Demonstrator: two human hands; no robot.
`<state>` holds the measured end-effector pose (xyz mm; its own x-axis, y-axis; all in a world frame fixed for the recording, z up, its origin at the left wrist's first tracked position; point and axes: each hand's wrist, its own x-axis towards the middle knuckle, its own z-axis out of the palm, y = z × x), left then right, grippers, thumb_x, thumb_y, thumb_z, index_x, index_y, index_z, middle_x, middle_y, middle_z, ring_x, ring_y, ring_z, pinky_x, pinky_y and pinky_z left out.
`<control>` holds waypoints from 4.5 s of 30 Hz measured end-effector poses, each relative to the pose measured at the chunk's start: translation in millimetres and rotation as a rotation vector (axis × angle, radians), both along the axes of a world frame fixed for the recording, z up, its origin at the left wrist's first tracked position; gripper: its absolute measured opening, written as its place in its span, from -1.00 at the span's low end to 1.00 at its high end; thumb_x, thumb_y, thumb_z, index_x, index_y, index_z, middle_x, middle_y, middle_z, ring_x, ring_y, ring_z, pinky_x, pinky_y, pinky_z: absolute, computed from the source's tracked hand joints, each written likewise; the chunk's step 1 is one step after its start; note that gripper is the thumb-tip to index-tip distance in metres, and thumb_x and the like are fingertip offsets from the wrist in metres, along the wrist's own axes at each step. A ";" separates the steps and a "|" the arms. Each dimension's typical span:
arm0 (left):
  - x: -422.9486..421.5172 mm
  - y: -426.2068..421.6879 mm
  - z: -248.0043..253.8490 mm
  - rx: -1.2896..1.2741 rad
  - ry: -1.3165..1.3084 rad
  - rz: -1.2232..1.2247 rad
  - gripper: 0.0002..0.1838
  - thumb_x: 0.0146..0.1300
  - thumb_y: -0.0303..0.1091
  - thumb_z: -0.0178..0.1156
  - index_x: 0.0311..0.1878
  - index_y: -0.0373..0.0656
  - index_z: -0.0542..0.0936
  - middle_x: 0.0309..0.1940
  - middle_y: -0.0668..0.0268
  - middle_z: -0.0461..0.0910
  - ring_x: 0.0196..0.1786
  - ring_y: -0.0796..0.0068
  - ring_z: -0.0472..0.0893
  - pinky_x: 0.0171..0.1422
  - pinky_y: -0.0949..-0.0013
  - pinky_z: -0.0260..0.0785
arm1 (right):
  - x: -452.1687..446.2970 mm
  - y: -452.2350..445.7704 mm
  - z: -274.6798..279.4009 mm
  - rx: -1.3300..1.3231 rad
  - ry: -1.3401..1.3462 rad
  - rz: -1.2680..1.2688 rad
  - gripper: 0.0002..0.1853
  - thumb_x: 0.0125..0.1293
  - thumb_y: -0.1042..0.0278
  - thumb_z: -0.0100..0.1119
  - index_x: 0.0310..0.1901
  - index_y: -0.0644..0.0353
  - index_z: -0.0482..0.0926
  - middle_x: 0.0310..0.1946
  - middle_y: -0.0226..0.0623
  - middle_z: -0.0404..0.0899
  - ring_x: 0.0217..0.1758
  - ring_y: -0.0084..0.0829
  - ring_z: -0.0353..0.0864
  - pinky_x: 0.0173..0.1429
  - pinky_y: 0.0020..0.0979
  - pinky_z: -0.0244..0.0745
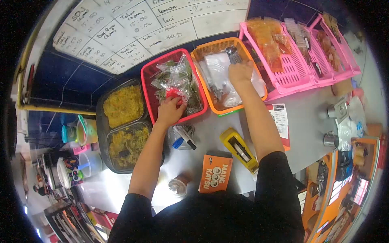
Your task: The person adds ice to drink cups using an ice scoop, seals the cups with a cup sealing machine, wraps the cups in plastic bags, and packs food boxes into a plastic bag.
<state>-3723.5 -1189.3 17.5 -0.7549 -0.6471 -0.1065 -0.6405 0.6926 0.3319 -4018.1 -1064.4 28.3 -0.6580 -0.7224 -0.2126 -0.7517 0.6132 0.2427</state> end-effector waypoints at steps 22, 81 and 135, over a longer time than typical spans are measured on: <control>-1.4 -0.1 -6.2 -0.028 0.123 0.062 -0.64 0.31 -0.02 0.23 0.00 -0.04 0.73 0.03 0.13 0.65 0.15 -0.02 0.59 0.19 -0.12 0.43 | -6.9 14.3 20.4 -0.575 -0.106 0.353 -0.79 0.29 0.20 0.25 -0.09 0.03 0.66 -0.30 -0.23 0.66 -0.05 -0.15 0.67 0.08 -0.14 0.51; 238.5 224.1 149.2 0.448 1.248 0.640 -0.80 0.52 -0.29 0.17 0.00 -0.23 0.58 -0.33 0.37 0.67 -0.31 0.64 0.65 -0.28 0.51 0.48 | 374.2 186.8 118.4 -0.622 -1.693 -0.004 -0.41 0.25 0.30 0.42 0.26 0.35 0.49 0.00 -0.13 0.67 -0.06 -0.34 0.71 0.09 -0.28 0.59; 704.3 953.2 94.5 -0.977 0.677 2.320 -0.88 0.21 -0.43 0.21 -0.20 -0.15 0.51 -0.33 0.24 0.61 -0.23 0.08 0.67 -0.23 0.04 0.50 | 1057.9 680.8 113.8 1.058 -1.731 1.582 -0.59 0.32 0.58 0.32 0.16 0.28 0.45 -0.31 -0.20 0.70 -0.15 -0.51 0.68 0.01 -0.45 0.53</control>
<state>-3019.1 -236.1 112.0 0.9150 0.2037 0.3483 -0.2178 -0.4774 0.8513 -2960.2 -383.7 142.0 0.9349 0.3327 -0.1237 -0.0919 -0.1098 -0.9897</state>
